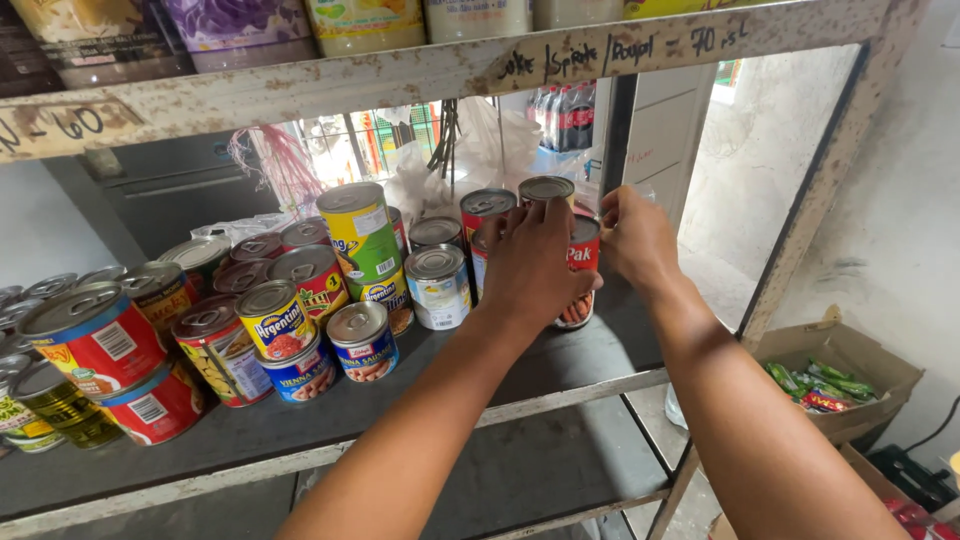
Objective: Organizing and shelf-stocking various canned goods on store shelves.
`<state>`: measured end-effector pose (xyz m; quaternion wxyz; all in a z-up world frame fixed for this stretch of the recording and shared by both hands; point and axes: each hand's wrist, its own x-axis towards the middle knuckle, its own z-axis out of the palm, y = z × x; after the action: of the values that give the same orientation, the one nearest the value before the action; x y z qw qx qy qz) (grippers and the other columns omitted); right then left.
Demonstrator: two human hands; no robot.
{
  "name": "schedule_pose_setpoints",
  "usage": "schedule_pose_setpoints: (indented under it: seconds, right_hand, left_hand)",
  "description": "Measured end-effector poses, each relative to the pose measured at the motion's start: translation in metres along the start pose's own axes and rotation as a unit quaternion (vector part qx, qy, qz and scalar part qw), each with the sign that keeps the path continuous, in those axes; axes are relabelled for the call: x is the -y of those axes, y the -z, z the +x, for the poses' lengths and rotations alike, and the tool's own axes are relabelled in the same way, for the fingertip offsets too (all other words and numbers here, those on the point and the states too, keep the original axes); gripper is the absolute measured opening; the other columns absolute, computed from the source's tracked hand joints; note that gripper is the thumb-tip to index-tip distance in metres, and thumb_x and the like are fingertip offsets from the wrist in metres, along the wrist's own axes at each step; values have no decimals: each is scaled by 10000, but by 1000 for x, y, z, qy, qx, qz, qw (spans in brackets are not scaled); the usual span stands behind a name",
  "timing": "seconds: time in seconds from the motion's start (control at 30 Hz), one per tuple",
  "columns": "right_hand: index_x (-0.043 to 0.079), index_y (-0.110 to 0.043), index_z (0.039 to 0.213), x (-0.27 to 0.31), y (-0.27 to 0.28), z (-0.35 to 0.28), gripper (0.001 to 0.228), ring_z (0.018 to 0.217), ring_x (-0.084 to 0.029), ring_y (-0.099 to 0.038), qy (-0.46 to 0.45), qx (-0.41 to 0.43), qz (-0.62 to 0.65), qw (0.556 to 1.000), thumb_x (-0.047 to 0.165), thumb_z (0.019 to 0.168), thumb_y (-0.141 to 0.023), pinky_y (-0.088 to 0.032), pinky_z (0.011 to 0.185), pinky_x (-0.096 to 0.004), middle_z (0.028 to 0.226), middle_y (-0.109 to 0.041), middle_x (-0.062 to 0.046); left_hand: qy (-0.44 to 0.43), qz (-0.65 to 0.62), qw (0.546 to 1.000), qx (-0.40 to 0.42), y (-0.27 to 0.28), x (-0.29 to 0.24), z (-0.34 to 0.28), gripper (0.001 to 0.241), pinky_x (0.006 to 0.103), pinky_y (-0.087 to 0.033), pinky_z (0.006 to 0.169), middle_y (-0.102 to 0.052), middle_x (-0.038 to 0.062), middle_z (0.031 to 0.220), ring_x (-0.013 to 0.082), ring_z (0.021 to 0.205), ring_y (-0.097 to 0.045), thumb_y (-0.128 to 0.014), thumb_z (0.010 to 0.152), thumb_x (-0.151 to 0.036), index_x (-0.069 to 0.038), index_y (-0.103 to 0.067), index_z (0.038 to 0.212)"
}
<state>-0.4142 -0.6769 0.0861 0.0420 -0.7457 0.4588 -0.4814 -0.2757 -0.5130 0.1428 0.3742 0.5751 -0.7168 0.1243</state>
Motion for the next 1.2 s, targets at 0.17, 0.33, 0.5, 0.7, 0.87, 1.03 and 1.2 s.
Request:
schedule_pose_setpoints:
  seconds: [0.17, 0.33, 0.5, 0.7, 0.87, 1.03, 1.2]
  right_hand:
    - [64, -693, 1053, 10, 4, -4, 211, 891, -355, -710, -16, -8, -15, 1000, 121, 849, -696, -543, 775, -447, 922, -739, -148]
    - [84, -701, 1042, 15, 8, -7, 218, 900, -369, -701, -31, -3, -27, 999, 139, 831, -699, -539, 778, -463, 926, -744, -144]
    - [96, -700, 1080, 10, 5, -6, 224, 907, -374, -699, -34, 4, -31, 999, 154, 863, -692, -542, 793, -462, 935, -741, -145]
    - [93, -694, 1084, 12, 6, -8, 261, 906, -357, -705, -32, 17, -26, 999, 139, 828, -693, -543, 783, -454, 935, -746, -130]
    - [87, -700, 1072, 7, 3, -9, 245, 900, -363, -705, -22, 7, -33, 999, 140, 832, -704, -545, 781, -458, 934, -745, -138]
    - [77, -691, 1037, 6, 4, -5, 259, 891, -363, -709, -29, 42, -36, 998, 169, 801, -748, -547, 765, -460, 912, -745, -138]
    - [92, -705, 1043, -1, -2, -5, 221, 890, -361, -711, -21, 4, -33, 999, 199, 852, -730, -549, 773, -456, 924, -741, -143]
  left_hand:
    - [-21, 20, 999, -22, -22, 19, 8, 754, 530, -407, 984, -667, 128, 1127, 340, 1121, -635, -961, 569, -334, -75, -527, 1128]
    - [-21, 59, 998, -27, -28, 20, 17, 812, 495, -449, 982, -657, 174, 1133, 371, 1085, -655, -969, 573, -361, -47, -506, 1162]
    - [-7, 76, 997, -4, -30, 22, 23, 847, 490, -471, 965, -634, 188, 1188, 372, 1105, -651, -970, 566, -362, -49, -491, 1190]
    - [-5, 74, 997, -5, -33, 24, 27, 887, 501, -458, 995, -622, 189, 1221, 371, 1151, -633, -971, 569, -376, -44, -474, 1224]
    - [11, 82, 996, 16, -24, 19, 28, 907, 503, -438, 1013, -595, 179, 1273, 368, 1195, -601, -970, 558, -389, -57, -472, 1240]
    - [-39, 66, 997, -9, 9, 14, 21, 900, 528, -409, 966, -581, 192, 1283, 418, 1217, -538, -949, 561, -462, -50, -530, 1243]
    - [-66, 18, 996, -51, 36, 11, -26, 533, 531, -437, 937, -612, 135, 1108, 387, 1094, -560, -860, 681, -389, -72, -590, 1014]
